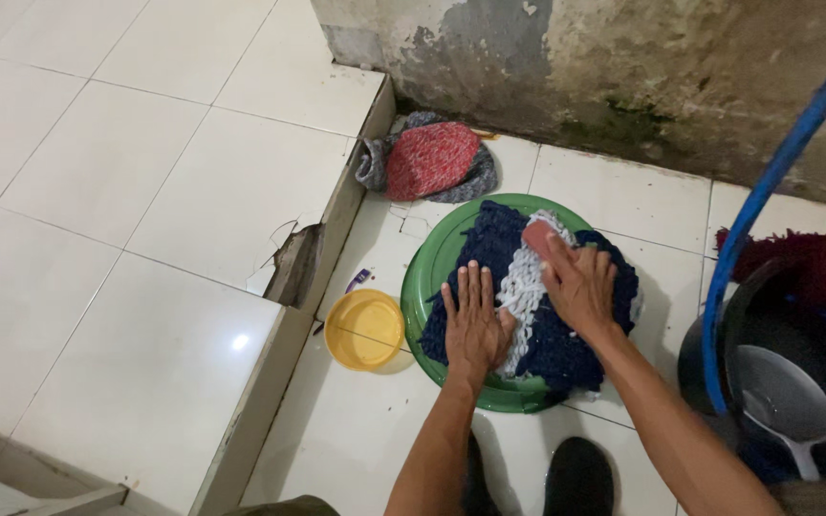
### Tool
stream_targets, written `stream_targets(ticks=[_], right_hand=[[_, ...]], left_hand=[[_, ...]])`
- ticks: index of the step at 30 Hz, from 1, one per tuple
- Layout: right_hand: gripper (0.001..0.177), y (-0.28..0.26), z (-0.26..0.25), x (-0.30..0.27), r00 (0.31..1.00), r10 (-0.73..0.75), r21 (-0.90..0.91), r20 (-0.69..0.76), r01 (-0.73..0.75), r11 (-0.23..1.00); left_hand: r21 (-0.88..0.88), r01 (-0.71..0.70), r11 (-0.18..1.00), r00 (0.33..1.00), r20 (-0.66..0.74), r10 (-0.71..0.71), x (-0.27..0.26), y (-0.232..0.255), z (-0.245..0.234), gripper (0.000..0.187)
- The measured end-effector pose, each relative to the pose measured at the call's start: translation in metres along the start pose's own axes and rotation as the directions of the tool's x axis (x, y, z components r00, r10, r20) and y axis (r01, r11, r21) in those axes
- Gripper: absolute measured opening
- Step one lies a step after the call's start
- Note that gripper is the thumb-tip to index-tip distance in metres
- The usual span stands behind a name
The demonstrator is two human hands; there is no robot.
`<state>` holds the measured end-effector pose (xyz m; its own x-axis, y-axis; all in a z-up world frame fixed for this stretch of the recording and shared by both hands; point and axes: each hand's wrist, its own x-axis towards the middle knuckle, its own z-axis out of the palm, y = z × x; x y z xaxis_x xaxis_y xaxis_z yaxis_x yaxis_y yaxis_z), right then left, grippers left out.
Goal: The person sits on the floor and scrubs a blue and white knitted garment with a pink bar of soap on a green plastic lid. They repeatedly scoop water from a black bucket using a metal cup and pour it over the garment to rinse it.
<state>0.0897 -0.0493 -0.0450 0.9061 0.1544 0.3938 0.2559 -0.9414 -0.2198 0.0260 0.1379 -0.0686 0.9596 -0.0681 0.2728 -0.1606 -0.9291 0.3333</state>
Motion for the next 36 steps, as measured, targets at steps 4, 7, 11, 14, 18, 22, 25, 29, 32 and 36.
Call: stream_targets(ticks=[4, 7, 11, 14, 18, 22, 25, 29, 32, 36], right_hand=[[0.058, -0.008, -0.002, -0.003, 0.999, 0.026, -0.01, -0.029, -0.026, 1.0], [0.056, -0.018, -0.005, -0.018, 0.996, -0.069, 0.145, 0.056, 0.06, 0.988], [0.053, -0.013, -0.009, -0.028, 0.985, -0.168, 0.165, 0.028, 0.161, 0.973], [0.053, -0.009, -0.007, -0.012, 0.999, -0.033, 0.034, -0.035, 0.035, 0.999], [0.055, -0.02, -0.009, -0.014, 0.997, 0.023, 0.037, -0.069, -0.021, 0.999], [0.05, -0.032, -0.014, -0.033, 0.986, -0.168, 0.208, 0.007, 0.163, 0.964], [0.051, -0.03, -0.014, -0.039, 0.982, -0.18, 0.127, 0.059, 0.171, 0.977], [0.054, -0.022, -0.009, -0.026, 0.995, -0.089, 0.038, -0.053, 0.091, 0.995], [0.054, -0.025, -0.008, -0.024, 0.996, -0.05, 0.069, -0.08, 0.055, 0.996], [0.052, -0.035, -0.01, -0.039, 0.952, -0.304, 0.265, -0.017, 0.298, 0.917]], left_hand=[[-0.021, 0.006, 1.0, 1.0, 0.028, -0.005, -0.001, 0.0, -0.002, 0.077], [-0.045, 0.012, 0.999, 0.999, 0.047, -0.01, 0.002, 0.0, -0.004, 0.081], [-0.027, 0.028, 0.999, 0.996, 0.083, -0.026, 0.001, 0.003, -0.005, 0.085], [-0.033, 0.053, 0.998, 0.995, 0.092, -0.049, 0.001, 0.003, -0.008, 0.085], [-0.011, 0.076, 0.997, 0.997, -0.005, -0.076, 0.001, 0.004, -0.006, 0.087], [0.002, 0.06, 0.998, 0.998, -0.015, -0.06, 0.0, 0.002, -0.001, 0.084], [0.009, 0.051, 0.999, 0.999, -0.007, -0.051, -0.004, 0.002, -0.001, 0.082], [0.02, 0.084, 0.996, 0.995, -0.052, -0.083, -0.003, 0.005, -0.013, 0.08], [-0.049, 0.201, 0.978, 0.98, 0.026, -0.2, -0.005, 0.014, -0.025, 0.08], [-0.088, 0.189, 0.978, 0.981, -0.034, -0.193, -0.008, 0.012, -0.023, 0.081]])
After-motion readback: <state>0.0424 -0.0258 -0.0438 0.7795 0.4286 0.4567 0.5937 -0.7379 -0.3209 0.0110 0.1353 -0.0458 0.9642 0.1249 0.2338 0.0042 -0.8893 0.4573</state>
